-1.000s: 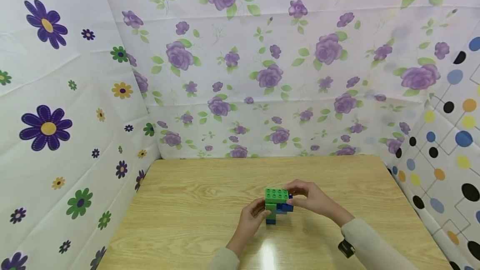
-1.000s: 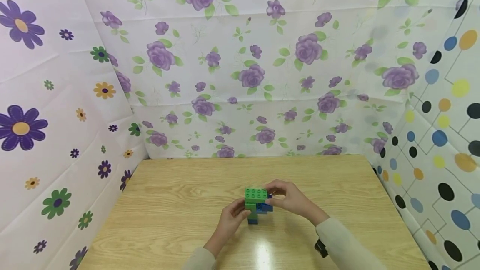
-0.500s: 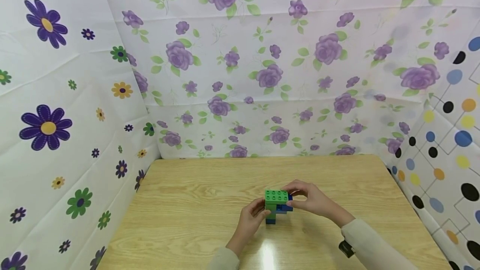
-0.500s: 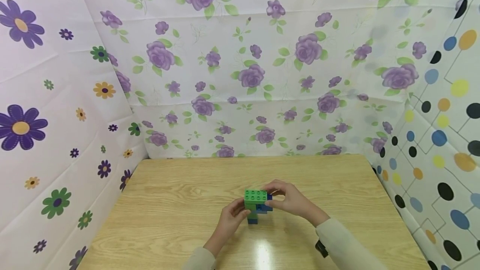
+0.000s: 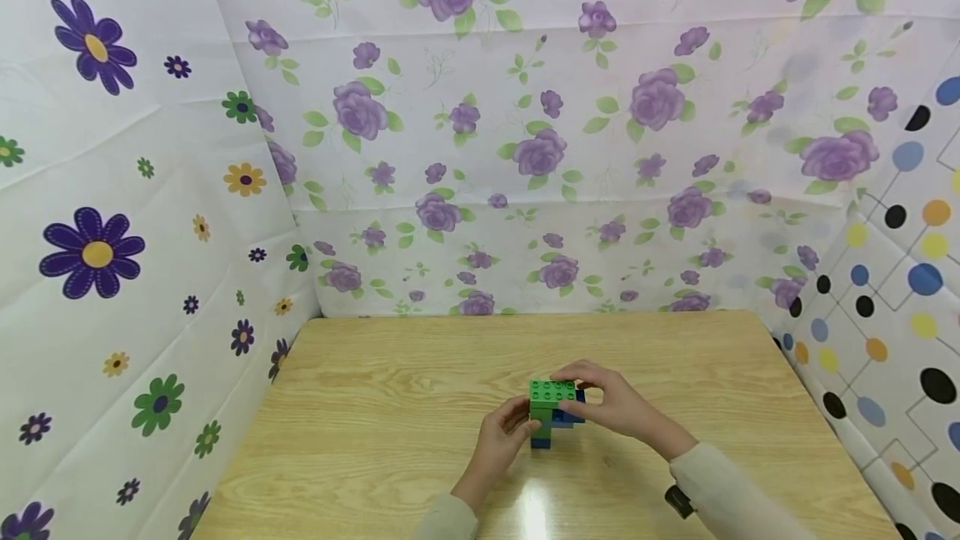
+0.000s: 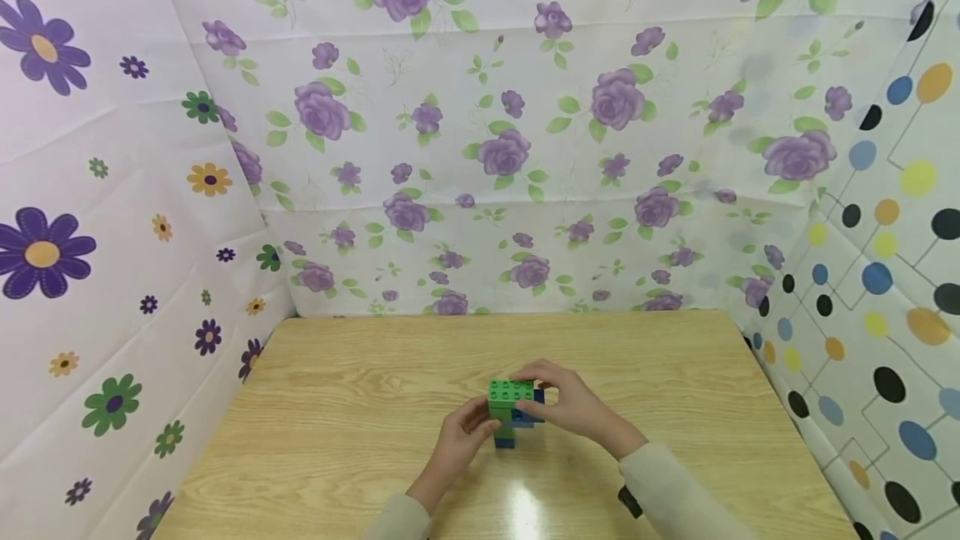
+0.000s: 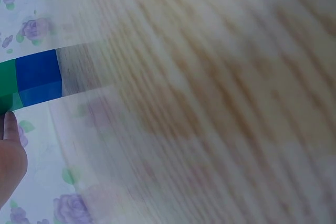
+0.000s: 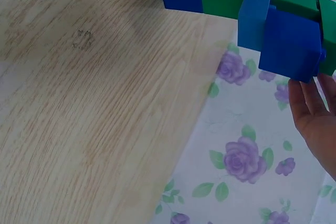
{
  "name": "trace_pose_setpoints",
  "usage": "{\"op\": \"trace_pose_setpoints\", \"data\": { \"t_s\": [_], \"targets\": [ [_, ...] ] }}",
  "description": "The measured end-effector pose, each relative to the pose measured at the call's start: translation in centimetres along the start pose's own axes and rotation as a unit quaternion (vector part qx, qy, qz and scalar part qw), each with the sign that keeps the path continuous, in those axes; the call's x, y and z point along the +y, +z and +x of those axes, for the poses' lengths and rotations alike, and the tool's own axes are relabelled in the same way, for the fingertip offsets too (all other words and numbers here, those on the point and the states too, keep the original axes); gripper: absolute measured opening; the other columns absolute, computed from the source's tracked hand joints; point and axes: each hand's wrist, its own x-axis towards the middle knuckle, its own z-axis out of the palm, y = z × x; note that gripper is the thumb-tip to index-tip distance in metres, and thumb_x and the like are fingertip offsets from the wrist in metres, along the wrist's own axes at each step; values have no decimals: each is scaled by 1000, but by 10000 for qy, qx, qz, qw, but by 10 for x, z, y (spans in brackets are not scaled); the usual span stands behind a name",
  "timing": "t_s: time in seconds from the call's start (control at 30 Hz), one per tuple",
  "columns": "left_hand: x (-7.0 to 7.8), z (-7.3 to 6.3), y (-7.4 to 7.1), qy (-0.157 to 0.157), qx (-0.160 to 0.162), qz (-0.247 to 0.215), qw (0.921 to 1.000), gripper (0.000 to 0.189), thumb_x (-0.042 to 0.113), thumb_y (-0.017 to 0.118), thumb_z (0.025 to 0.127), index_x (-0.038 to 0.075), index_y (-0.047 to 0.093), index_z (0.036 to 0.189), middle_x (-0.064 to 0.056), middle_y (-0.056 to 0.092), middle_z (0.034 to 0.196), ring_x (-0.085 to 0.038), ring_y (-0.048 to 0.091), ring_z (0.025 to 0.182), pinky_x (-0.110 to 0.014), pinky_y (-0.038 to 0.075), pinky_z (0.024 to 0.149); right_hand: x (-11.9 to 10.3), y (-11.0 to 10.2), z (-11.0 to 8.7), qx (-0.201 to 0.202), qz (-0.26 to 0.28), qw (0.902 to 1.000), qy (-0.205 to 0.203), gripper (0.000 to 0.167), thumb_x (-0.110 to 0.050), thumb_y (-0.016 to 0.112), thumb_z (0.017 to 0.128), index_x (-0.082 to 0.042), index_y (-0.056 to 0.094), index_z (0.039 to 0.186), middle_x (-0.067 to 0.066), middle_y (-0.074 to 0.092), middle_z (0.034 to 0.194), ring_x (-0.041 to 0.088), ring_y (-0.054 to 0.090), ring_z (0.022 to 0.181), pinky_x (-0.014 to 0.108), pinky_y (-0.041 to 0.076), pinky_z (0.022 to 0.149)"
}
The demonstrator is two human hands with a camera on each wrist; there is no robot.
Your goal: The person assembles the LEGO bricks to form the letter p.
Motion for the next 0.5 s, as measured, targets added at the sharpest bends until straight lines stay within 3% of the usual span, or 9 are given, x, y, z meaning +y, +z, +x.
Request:
{"op": "trace_pose_setpoints", "data": {
  "t_s": [0.5],
  "targets": [
    [0,-1,-2,226,-54,156,9996,40,7,66,90,1,56,129,-19,57,128,-32,55,121,-26,49,98,-6,0,3,-45,-143,9997,173,34,-27,70,89,-19,64,122,-3,62,111,15,60,98,32,55,84]
  ]
}}
